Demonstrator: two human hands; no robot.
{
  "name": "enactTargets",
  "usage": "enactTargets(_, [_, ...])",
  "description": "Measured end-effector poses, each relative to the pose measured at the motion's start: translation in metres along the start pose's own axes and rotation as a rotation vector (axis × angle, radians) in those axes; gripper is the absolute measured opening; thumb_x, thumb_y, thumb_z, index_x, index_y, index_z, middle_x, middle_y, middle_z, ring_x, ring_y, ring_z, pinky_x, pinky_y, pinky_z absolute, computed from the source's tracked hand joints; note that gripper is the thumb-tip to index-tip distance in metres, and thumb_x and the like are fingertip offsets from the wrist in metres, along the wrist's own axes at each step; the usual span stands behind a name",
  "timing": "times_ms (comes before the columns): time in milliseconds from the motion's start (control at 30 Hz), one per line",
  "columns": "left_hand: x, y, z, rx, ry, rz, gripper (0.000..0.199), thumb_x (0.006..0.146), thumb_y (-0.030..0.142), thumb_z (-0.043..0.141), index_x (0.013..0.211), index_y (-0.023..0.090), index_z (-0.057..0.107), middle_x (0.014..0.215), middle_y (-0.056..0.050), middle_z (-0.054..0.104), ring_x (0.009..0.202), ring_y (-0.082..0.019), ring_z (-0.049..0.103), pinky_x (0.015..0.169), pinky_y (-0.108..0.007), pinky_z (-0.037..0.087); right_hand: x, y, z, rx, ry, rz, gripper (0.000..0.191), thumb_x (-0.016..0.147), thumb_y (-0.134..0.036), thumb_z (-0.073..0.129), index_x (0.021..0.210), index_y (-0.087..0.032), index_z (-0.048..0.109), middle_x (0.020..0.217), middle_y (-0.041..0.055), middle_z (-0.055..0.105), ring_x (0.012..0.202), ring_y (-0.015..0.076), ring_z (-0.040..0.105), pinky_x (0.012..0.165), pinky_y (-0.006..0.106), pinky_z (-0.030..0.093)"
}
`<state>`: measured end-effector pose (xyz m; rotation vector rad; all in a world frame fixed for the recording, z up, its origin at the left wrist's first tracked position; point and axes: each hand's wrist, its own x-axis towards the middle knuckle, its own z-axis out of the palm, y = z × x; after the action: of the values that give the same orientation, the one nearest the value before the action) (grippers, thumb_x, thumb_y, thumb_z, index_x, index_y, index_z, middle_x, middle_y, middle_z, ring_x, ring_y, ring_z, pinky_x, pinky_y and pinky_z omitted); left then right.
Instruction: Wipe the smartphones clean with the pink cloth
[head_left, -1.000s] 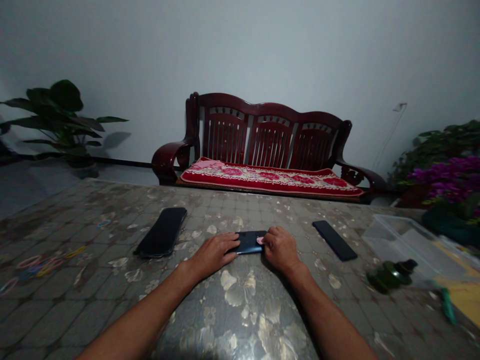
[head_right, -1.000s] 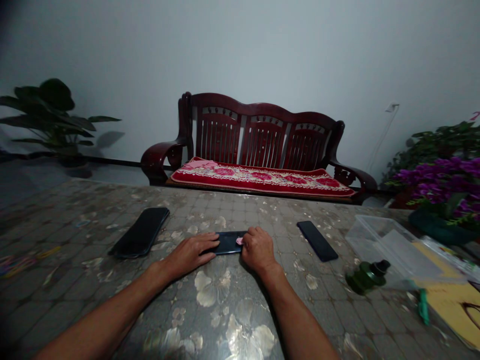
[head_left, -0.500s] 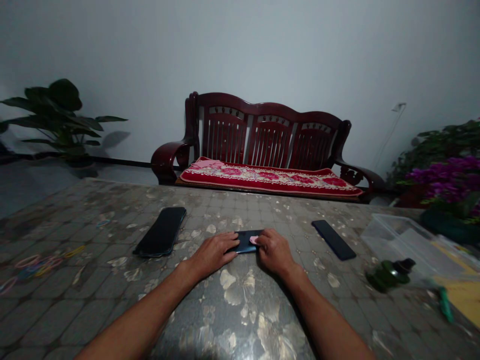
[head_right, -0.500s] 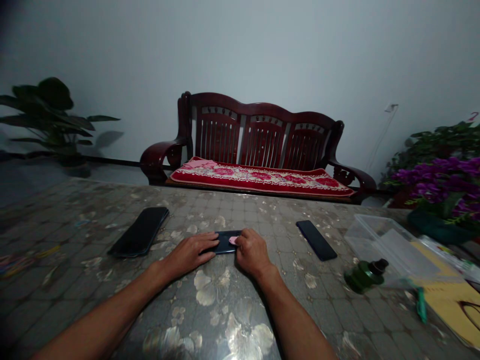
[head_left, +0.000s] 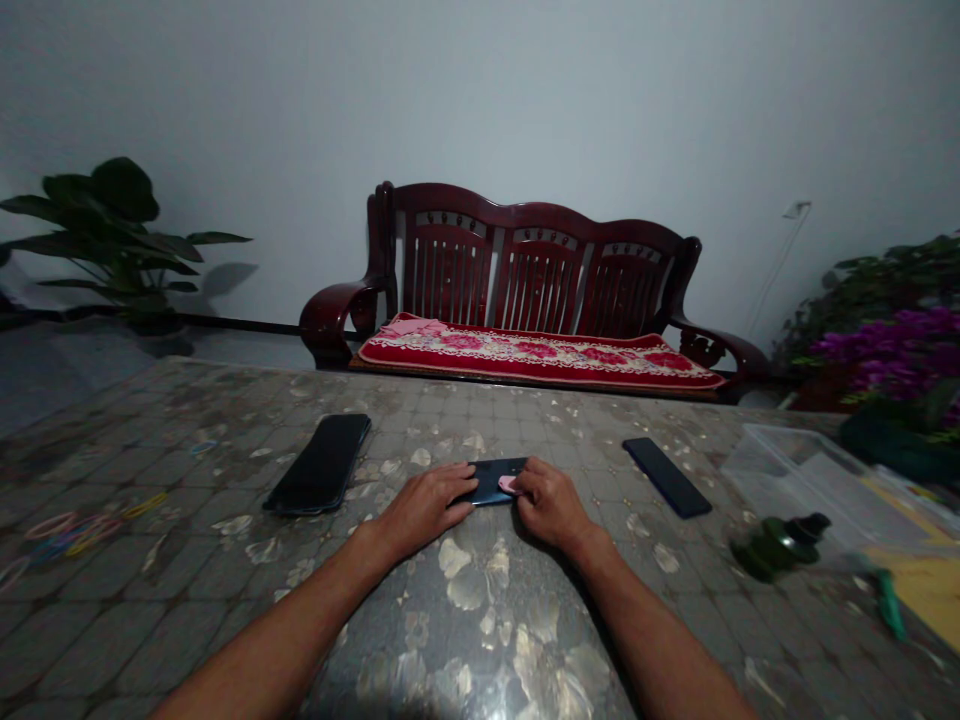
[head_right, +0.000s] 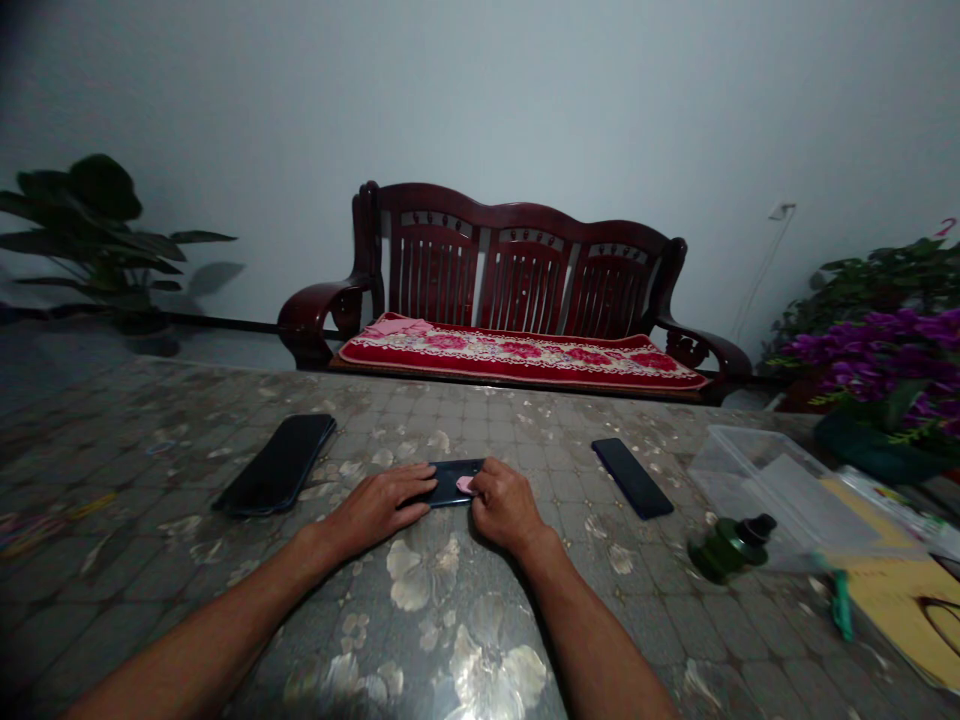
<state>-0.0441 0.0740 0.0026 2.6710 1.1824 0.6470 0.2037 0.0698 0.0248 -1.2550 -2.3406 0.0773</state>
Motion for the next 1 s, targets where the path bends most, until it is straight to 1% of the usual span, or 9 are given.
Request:
enactTargets(100, [0.0, 0.001, 0.0, 0.003, 0.005, -0.001, 0.032, 0.089, 0.021, 0.065, 0.12, 0.02, 0.07, 0.13, -0.01, 0.068, 0.127, -0.025, 0.059, 0.109, -0.04, 0.046, 0.001, 0.003, -0.001, -0.027, 0.004, 0.048, 0.022, 0.08, -0.008, 0.054, 0.082, -0.019, 0.072, 0.08, 0.0035, 0.061, 0.077, 0.0151, 0.059, 0.069, 0.023, 0.04])
enactTargets(267, [0.002, 0.003, -0.003, 0.018, -0.009, -0.004, 0.032, 0.088, 0.021, 0.065, 0.121, 0.02, 0.07, 0.132, -0.011, 0.066, 0.128, -0.025, 0.058, 0.11, -0.041, 0.046, 0.002, 0.018, -0.006, -0.127, 0.037, 0.288, 0.02, 0.084, -0.011, 0.055, 0.073, -0.019, 0.071, 0.08, 0.0042, 0.064, 0.075, 0.0148, 0.058, 0.068, 0.024, 0.038])
enactTargets(333, [0.002, 0.003, -0.003, 0.027, -0.028, -0.005, 0.033, 0.088, 0.021, 0.066, 0.121, 0.018, 0.07, 0.132, -0.012, 0.066, 0.129, -0.026, 0.058, 0.11, -0.041, 0.046, 0.002, 0.025, -0.006, -0.105, 0.073, 0.345, 0.02, 0.085, -0.011, 0.055, 0.075, -0.019, 0.071, 0.081, 0.0042, 0.064, 0.076, 0.0147, 0.059, 0.069, 0.023, 0.038])
enactTargets(467, [0.001, 0.001, -0.002, 0.009, -0.015, -0.012, 0.034, 0.089, 0.023, 0.066, 0.122, 0.02, 0.07, 0.133, -0.011, 0.066, 0.128, -0.024, 0.058, 0.11, -0.04, 0.046, 0.006, 0.035, 0.0, -0.01, 0.139, 0.371, 0.024, 0.086, -0.01, 0.052, 0.086, -0.019, 0.074, 0.085, 0.0042, 0.066, 0.081, 0.0151, 0.06, 0.073, 0.022, 0.04])
enactTargets(633, [0.0, 0.0, 0.001, -0.016, 0.0, -0.015, 0.032, 0.089, 0.023, 0.065, 0.12, 0.019, 0.071, 0.133, -0.011, 0.065, 0.128, -0.025, 0.058, 0.11, -0.04, 0.046, 0.011, 0.034, 0.003, 0.016, 0.088, 0.379, 0.028, 0.084, -0.008, 0.052, 0.091, -0.02, 0.076, 0.088, 0.0049, 0.071, 0.082, 0.0158, 0.062, 0.073, 0.022, 0.04])
enactTargets(733, [0.001, 0.001, -0.001, -0.028, -0.005, -0.02, 0.032, 0.089, 0.023, 0.065, 0.12, 0.02, 0.071, 0.133, -0.01, 0.065, 0.129, -0.025, 0.058, 0.11, -0.041, 0.045, 0.011, 0.028, -0.001, -0.016, 0.045, 0.417, 0.023, 0.084, -0.011, 0.056, 0.088, -0.02, 0.077, 0.088, 0.0055, 0.073, 0.08, 0.016, 0.063, 0.069, 0.023, 0.038])
enactTargets(833, [0.001, 0.002, -0.001, -0.032, -0.008, -0.019, 0.032, 0.089, 0.023, 0.065, 0.12, 0.02, 0.071, 0.133, -0.011, 0.065, 0.128, -0.025, 0.058, 0.11, -0.042, 0.046, 0.009, 0.022, -0.007, -0.045, 0.017, 0.467, 0.019, 0.087, -0.017, 0.058, 0.08, -0.02, 0.076, 0.081, 0.0057, 0.074, 0.073, 0.0161, 0.064, 0.063, 0.024, 0.035])
enactTargets(933, [0.001, 0.002, 0.001, -0.049, 0.017, -0.02, 0.033, 0.088, 0.023, 0.065, 0.12, 0.02, 0.071, 0.131, -0.011, 0.066, 0.128, -0.025, 0.059, 0.11, -0.043, 0.046, 0.007, 0.019, -0.011, -0.036, 0.008, 0.508, 0.024, 0.09, -0.027, 0.059, 0.073, -0.02, 0.074, 0.073, 0.0057, 0.073, 0.065, 0.016, 0.062, 0.058, 0.025, 0.032])
enactTargets(1000, [0.002, 0.002, 0.002, -0.052, 0.032, -0.03, 0.032, 0.088, 0.022, 0.065, 0.12, 0.019, 0.071, 0.13, -0.011, 0.067, 0.127, -0.026, 0.059, 0.11, -0.043, 0.046, 0.006, 0.017, -0.012, -0.015, 0.011, 0.515, 0.025, 0.09, -0.03, 0.06, 0.07, -0.02, 0.072, 0.071, 0.0052, 0.072, 0.063, 0.0155, 0.061, 0.058, 0.025, 0.031])
